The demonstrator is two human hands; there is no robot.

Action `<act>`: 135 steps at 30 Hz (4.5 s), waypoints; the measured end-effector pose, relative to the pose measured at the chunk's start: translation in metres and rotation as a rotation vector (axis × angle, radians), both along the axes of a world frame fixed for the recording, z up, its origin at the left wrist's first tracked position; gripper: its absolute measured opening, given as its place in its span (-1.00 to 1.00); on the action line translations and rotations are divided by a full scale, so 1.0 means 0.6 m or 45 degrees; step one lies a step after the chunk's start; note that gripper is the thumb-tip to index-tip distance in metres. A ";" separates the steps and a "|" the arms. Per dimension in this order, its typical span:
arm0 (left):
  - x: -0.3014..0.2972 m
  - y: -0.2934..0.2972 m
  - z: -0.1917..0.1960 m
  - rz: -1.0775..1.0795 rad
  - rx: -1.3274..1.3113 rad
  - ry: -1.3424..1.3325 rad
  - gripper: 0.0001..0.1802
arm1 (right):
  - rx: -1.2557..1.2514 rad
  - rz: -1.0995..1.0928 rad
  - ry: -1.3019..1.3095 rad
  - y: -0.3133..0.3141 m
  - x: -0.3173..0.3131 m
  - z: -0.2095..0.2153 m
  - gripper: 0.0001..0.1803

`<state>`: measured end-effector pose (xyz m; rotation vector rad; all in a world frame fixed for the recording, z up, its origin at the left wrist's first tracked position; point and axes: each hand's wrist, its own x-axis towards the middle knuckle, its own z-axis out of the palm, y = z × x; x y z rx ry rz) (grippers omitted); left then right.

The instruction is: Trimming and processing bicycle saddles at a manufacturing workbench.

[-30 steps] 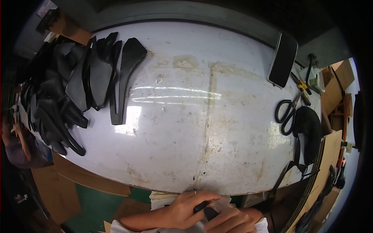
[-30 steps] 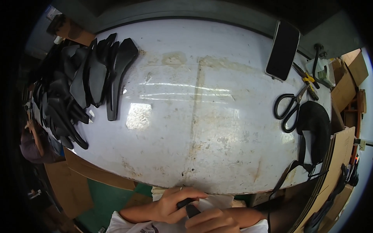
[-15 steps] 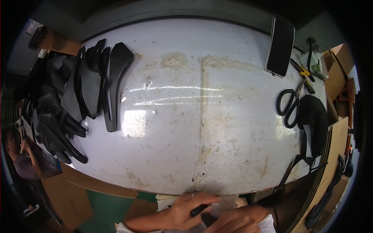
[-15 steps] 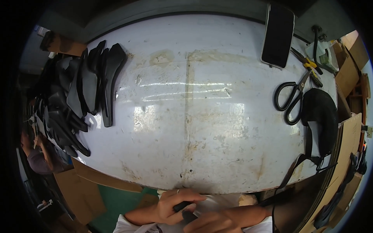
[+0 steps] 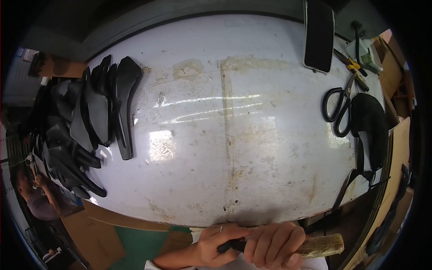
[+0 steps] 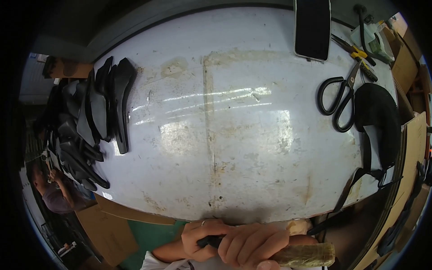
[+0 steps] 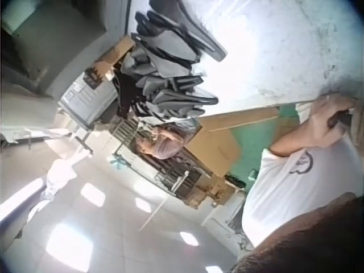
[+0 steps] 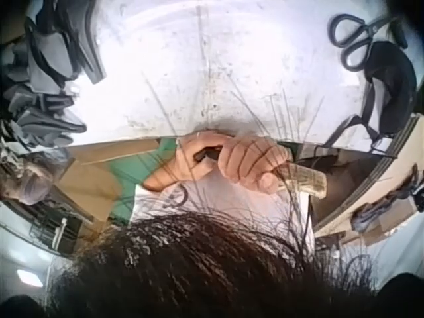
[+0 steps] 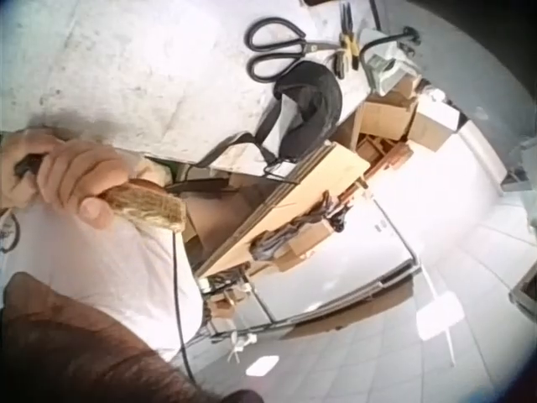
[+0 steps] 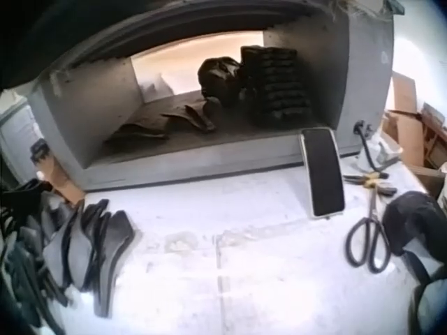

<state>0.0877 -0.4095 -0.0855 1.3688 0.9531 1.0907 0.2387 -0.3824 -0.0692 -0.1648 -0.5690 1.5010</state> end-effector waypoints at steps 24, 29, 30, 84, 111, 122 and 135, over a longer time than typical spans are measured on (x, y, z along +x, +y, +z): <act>0.020 -0.007 0.003 0.131 -0.060 0.133 -0.65 | 0.197 -0.286 -0.037 0.009 -0.043 0.015 -0.60; 0.001 -0.003 0.008 -0.015 -0.155 0.029 -0.67 | 0.560 0.003 -0.216 0.031 0.002 0.010 -0.74; -0.003 0.000 0.011 -0.066 -0.167 0.035 -0.66 | 0.651 0.079 -0.252 0.032 0.015 0.007 -0.77; 0.085 0.025 0.011 0.721 -0.083 -0.503 0.30 | 0.420 -0.281 -1.905 -0.006 0.060 0.072 -0.75; -0.052 0.050 0.016 0.438 0.184 -1.299 -0.52 | 0.565 -0.253 -1.482 -0.053 -0.016 0.062 -0.45; -0.046 -0.010 -0.013 0.591 -0.093 -0.597 -0.56 | -0.371 0.242 -0.811 -0.030 0.101 0.049 -0.60; -0.029 -0.002 0.091 -0.040 -0.366 0.086 -0.70 | -0.188 0.114 -1.360 -0.026 0.074 0.029 -0.79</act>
